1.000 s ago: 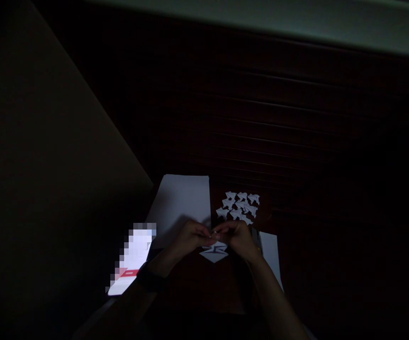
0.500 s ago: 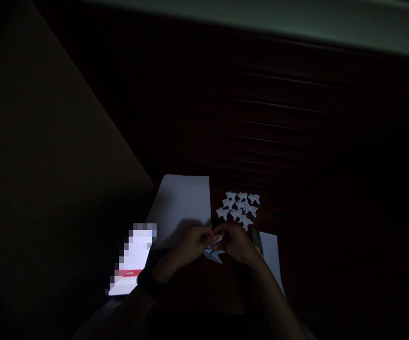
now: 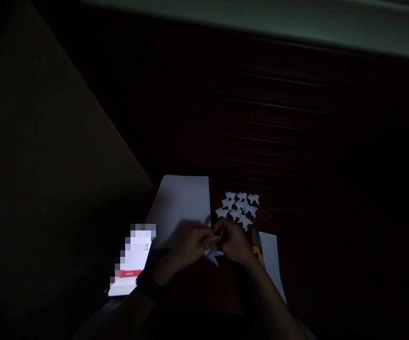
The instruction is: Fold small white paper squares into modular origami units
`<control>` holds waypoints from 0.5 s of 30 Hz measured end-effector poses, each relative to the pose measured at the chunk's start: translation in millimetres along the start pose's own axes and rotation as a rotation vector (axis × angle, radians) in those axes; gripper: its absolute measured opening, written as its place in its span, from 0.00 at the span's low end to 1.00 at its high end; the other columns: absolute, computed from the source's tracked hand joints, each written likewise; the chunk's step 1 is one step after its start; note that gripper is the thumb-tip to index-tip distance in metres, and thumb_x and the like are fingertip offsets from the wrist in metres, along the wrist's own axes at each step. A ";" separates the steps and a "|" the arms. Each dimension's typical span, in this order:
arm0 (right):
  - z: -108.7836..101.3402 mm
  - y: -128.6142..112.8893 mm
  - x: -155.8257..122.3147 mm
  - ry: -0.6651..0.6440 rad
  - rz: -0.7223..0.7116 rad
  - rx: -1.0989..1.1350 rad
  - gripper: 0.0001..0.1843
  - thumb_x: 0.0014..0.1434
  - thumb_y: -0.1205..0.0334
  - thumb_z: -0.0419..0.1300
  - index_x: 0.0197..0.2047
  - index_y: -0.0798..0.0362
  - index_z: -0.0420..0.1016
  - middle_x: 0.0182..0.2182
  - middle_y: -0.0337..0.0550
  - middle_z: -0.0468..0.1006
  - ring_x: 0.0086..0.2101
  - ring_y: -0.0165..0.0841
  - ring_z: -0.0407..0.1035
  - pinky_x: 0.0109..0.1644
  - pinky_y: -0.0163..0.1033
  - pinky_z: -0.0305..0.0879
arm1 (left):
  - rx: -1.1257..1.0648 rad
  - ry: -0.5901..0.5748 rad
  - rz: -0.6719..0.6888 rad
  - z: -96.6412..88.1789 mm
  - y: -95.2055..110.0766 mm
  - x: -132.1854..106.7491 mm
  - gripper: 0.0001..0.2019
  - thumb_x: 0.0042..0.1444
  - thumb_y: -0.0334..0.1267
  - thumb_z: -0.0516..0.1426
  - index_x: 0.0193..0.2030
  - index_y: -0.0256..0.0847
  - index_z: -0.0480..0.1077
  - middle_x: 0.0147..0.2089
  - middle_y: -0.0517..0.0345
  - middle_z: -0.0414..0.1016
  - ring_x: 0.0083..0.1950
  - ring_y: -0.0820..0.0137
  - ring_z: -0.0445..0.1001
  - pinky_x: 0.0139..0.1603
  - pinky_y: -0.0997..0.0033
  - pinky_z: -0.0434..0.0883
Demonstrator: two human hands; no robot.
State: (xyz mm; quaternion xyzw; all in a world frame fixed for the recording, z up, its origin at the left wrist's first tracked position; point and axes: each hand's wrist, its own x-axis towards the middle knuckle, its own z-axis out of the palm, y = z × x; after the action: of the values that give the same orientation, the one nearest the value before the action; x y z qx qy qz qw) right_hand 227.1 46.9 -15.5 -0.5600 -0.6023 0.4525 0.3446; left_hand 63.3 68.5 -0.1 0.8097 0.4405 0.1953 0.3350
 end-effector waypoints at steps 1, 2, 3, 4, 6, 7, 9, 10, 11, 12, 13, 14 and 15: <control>-0.5 0.1 -0.1 -0.009 0.003 0.000 0.14 0.42 0.70 0.61 0.36 0.52 0.67 0.23 0.33 0.68 0.22 0.26 0.60 0.22 0.28 0.54 | -0.037 -0.021 0.000 -0.8 -0.8 -0.1 0.11 0.55 0.40 0.52 0.26 0.42 0.72 0.23 0.61 0.72 0.26 0.73 0.68 0.27 0.75 0.55; -1.0 0.0 -0.2 -0.013 0.002 -0.005 0.14 0.42 0.70 0.61 0.35 0.52 0.67 0.23 0.33 0.68 0.22 0.26 0.60 0.22 0.28 0.54 | -0.075 -0.042 0.000 -1.4 -1.7 -0.2 0.12 0.55 0.41 0.52 0.27 0.42 0.73 0.23 0.61 0.73 0.25 0.73 0.67 0.26 0.75 0.55; -1.3 -0.2 -0.3 -0.016 -0.004 -0.016 0.15 0.41 0.71 0.61 0.35 0.52 0.67 0.22 0.33 0.68 0.22 0.26 0.61 0.22 0.28 0.54 | -0.112 -0.059 0.002 -1.5 -2.6 -0.4 0.12 0.55 0.41 0.52 0.28 0.42 0.73 0.23 0.61 0.73 0.24 0.73 0.67 0.25 0.75 0.56; -1.4 -0.6 -0.5 -0.020 -0.012 -0.029 0.15 0.41 0.72 0.61 0.35 0.52 0.67 0.23 0.33 0.69 0.22 0.26 0.61 0.23 0.29 0.55 | -0.144 -0.067 0.003 -1.2 -3.4 -0.6 0.11 0.54 0.42 0.52 0.29 0.41 0.74 0.24 0.61 0.74 0.24 0.73 0.67 0.25 0.76 0.56; -1.0 -1.2 -1.0 -0.024 -0.023 -0.050 0.18 0.39 0.73 0.62 0.36 0.52 0.68 0.24 0.34 0.71 0.24 0.27 0.63 0.24 0.29 0.56 | -0.192 -0.053 0.001 0.7 -4.4 -0.9 0.10 0.52 0.42 0.55 0.31 0.41 0.74 0.25 0.60 0.75 0.25 0.73 0.68 0.25 0.76 0.57; -0.5 -1.3 -1.3 -0.033 -0.025 -0.050 0.19 0.38 0.73 0.63 0.36 0.52 0.68 0.24 0.34 0.71 0.24 0.28 0.64 0.25 0.30 0.57 | -0.214 -0.042 0.004 1.9 -4.5 -0.9 0.09 0.51 0.42 0.56 0.31 0.41 0.74 0.26 0.60 0.75 0.25 0.72 0.69 0.25 0.76 0.58; 0.4 -1.5 -1.6 -0.056 -0.019 -0.015 0.21 0.37 0.72 0.65 0.38 0.51 0.69 0.26 0.35 0.73 0.25 0.29 0.65 0.26 0.31 0.59 | -0.245 -0.019 0.018 4.5 -4.3 -0.5 0.07 0.50 0.39 0.56 0.30 0.42 0.74 0.27 0.60 0.76 0.26 0.72 0.70 0.26 0.76 0.58; 0.3 -1.7 -1.5 -0.071 -0.013 0.017 0.22 0.37 0.71 0.66 0.39 0.51 0.69 0.26 0.35 0.73 0.25 0.29 0.65 0.26 0.31 0.60 | -0.251 -0.007 0.025 5.6 -4.1 0.0 0.06 0.51 0.38 0.56 0.30 0.42 0.74 0.26 0.60 0.76 0.26 0.72 0.70 0.26 0.76 0.58; -0.4 -2.2 -1.3 -0.089 -0.006 0.055 0.24 0.37 0.69 0.67 0.40 0.51 0.69 0.27 0.35 0.73 0.26 0.29 0.66 0.27 0.32 0.60 | -0.251 0.008 0.032 6.4 -3.9 0.6 0.06 0.51 0.38 0.56 0.28 0.42 0.74 0.26 0.61 0.75 0.26 0.72 0.70 0.26 0.76 0.59; -2.1 -3.1 -1.1 -0.110 0.001 0.097 0.25 0.37 0.68 0.68 0.41 0.50 0.69 0.27 0.35 0.73 0.26 0.30 0.66 0.27 0.32 0.61 | -0.248 0.028 0.035 7.0 -3.9 1.5 0.07 0.51 0.37 0.56 0.27 0.42 0.74 0.25 0.61 0.75 0.26 0.72 0.70 0.26 0.76 0.59; -4.6 -4.5 -0.9 -0.134 0.008 0.140 0.26 0.38 0.66 0.68 0.43 0.50 0.69 0.27 0.35 0.73 0.27 0.30 0.67 0.28 0.33 0.62 | -0.250 0.055 0.032 7.3 -4.0 2.5 0.07 0.51 0.37 0.56 0.27 0.42 0.74 0.25 0.61 0.74 0.26 0.72 0.69 0.26 0.76 0.59; -7.9 -6.6 -0.8 -0.153 0.014 0.182 0.27 0.39 0.64 0.68 0.45 0.50 0.68 0.27 0.36 0.73 0.28 0.31 0.67 0.29 0.33 0.63 | -0.260 0.090 0.021 7.4 -4.3 3.7 0.07 0.51 0.37 0.56 0.26 0.41 0.74 0.25 0.61 0.74 0.26 0.72 0.69 0.26 0.75 0.59; -11.6 -9.1 -1.1 -0.165 0.022 0.231 0.27 0.42 0.61 0.68 0.46 0.50 0.68 0.27 0.36 0.73 0.28 0.31 0.67 0.30 0.34 0.64 | -0.281 0.134 -0.001 7.1 -4.9 5.1 0.07 0.51 0.37 0.56 0.26 0.41 0.73 0.25 0.60 0.74 0.26 0.72 0.69 0.27 0.75 0.59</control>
State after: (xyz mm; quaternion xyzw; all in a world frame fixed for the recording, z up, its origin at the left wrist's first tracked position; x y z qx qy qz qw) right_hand 234.7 48.1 -2.8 -0.4842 -0.5662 0.5672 0.3511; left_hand 67.5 72.0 -8.4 0.7398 0.4303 0.3085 0.4151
